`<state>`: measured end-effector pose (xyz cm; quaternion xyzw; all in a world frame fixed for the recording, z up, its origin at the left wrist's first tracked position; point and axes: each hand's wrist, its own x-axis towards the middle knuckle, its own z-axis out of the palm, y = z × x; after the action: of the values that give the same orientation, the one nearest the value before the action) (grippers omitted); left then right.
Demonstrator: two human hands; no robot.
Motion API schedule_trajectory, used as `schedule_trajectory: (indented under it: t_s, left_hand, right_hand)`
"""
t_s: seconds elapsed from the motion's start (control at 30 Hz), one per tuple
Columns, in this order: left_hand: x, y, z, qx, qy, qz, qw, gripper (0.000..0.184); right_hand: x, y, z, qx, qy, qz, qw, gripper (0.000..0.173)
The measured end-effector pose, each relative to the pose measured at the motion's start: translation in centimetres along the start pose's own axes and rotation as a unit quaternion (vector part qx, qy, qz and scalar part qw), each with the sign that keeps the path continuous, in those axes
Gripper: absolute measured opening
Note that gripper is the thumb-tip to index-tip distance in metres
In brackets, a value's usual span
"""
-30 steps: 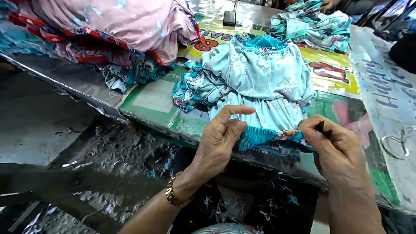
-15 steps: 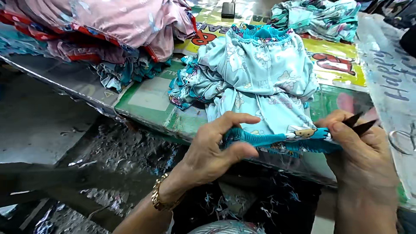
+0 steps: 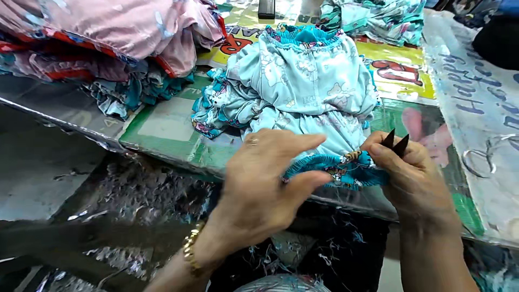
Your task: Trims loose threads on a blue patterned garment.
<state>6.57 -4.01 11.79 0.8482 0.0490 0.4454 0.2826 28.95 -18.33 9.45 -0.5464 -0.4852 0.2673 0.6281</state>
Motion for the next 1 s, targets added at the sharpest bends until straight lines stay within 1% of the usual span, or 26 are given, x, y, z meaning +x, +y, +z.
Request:
schedule_trajectory:
  t_s: [0.03,0.07,0.1,0.13,0.17,0.2,0.23,0.3,0.33,0.37,0.4,0.43,0.5,0.57,0.63,0.7,0.73,0.77,0.87,0.9,0.97,1.0]
  left_hand:
    - [0.7,-0.1,1.3,0.083,-0.055,0.006,0.995,0.043]
    - [1.2,-0.4,2.4,0.132,-0.096,0.016,0.986,0.043]
    - [1.5,-0.9,3.1,0.138,-0.115,0.027,0.983,0.035]
    - [1.7,-1.2,3.5,0.111,-0.120,0.028,0.986,0.025]
    - [2.0,-1.3,3.5,0.056,-0.118,0.013,0.991,0.020]
    - [2.2,-1.1,3.3,-0.020,-0.115,-0.018,0.993,0.017]
    - [2.3,-0.7,3.0,-0.099,-0.113,-0.062,0.987,0.013]
    - [2.5,-0.3,2.5,-0.241,-0.102,-0.143,0.954,0.004]
    - [2.5,-0.2,2.4,-0.298,-0.096,-0.176,0.933,0.007]
    - [2.5,-0.1,2.3,-0.326,-0.090,-0.202,0.919,0.011]
    - [2.5,-0.1,2.2,-0.339,-0.085,-0.221,0.911,0.014]
    - [2.5,-0.1,2.1,-0.343,-0.081,-0.233,0.907,0.015]
    - [2.5,0.0,1.9,-0.340,-0.081,-0.235,0.907,0.017]
    - [2.6,0.2,2.0,-0.327,-0.083,-0.231,0.913,0.016]
    - [2.5,0.5,2.0,-0.307,-0.085,-0.227,0.920,0.017]
    - [2.3,0.8,2.0,-0.282,-0.085,-0.225,0.929,0.018]
    - [2.2,0.9,1.9,-0.275,-0.080,-0.223,0.932,0.018]
    - [2.1,1.0,1.9,-0.270,-0.077,-0.221,0.934,0.017]
    - [1.9,1.1,1.8,-0.259,-0.073,-0.213,0.939,0.015]
    - [1.9,1.1,1.7,-0.259,-0.072,-0.213,0.939,0.013]
    - [1.9,1.0,1.7,-0.262,-0.069,-0.214,0.939,0.010]
    - [2.0,1.0,1.7,-0.262,-0.068,-0.212,0.939,0.009]
  right_hand:
    - [0.0,-0.1,0.1,-0.001,-0.003,-0.005,1.000,0.017]
    - [0.0,-0.2,0.2,-0.004,-0.002,-0.011,1.000,0.017]
    - [0.0,-0.4,0.2,-0.005,-0.002,-0.017,1.000,0.017]
    - [-0.1,-0.5,0.2,-0.004,-0.002,-0.021,1.000,0.017]
    - [-0.2,-0.5,0.1,-0.004,-0.003,-0.024,1.000,0.017]
    - [-0.3,-0.5,0.1,-0.005,-0.005,-0.028,1.000,0.017]
    - [-0.4,-0.5,0.2,-0.020,-0.002,-0.036,0.999,0.017]
    - [-0.7,-0.6,0.7,-0.109,0.033,-0.076,0.991,0.017]
    - [-0.9,-0.7,1.0,-0.179,0.061,-0.107,0.976,0.020]
    - [-1.2,-0.9,1.3,-0.242,0.090,-0.139,0.956,0.024]
    - [-1.5,-1.1,1.5,-0.278,0.114,-0.166,0.939,0.025]
    - [-1.7,-1.3,1.7,-0.289,0.125,-0.188,0.930,0.025]
    - [-2.3,-1.5,2.6,-0.290,0.113,-0.227,0.923,0.027]
    - [-2.2,-1.3,3.8,-0.315,0.096,-0.268,0.905,0.026]
    - [-1.9,-0.7,4.5,-0.346,0.102,-0.301,0.883,0.016]
    - [-1.8,-0.4,4.6,-0.352,0.112,-0.313,0.875,0.008]
    - [-1.8,-0.3,4.6,-0.343,0.111,-0.312,0.879,0.006]
    - [-2.0,-0.3,4.6,-0.322,0.105,-0.303,0.891,0.007]
    - [-2.4,-0.5,4.3,-0.190,0.054,-0.222,0.955,0.013]
    - [-2.4,-0.5,4.1,-0.139,0.033,-0.201,0.969,0.014]
    - [-2.5,-0.5,3.9,-0.058,-0.007,-0.178,0.982,0.016]
    - [-2.5,-0.6,3.9,-0.042,-0.020,-0.174,0.984,0.016]
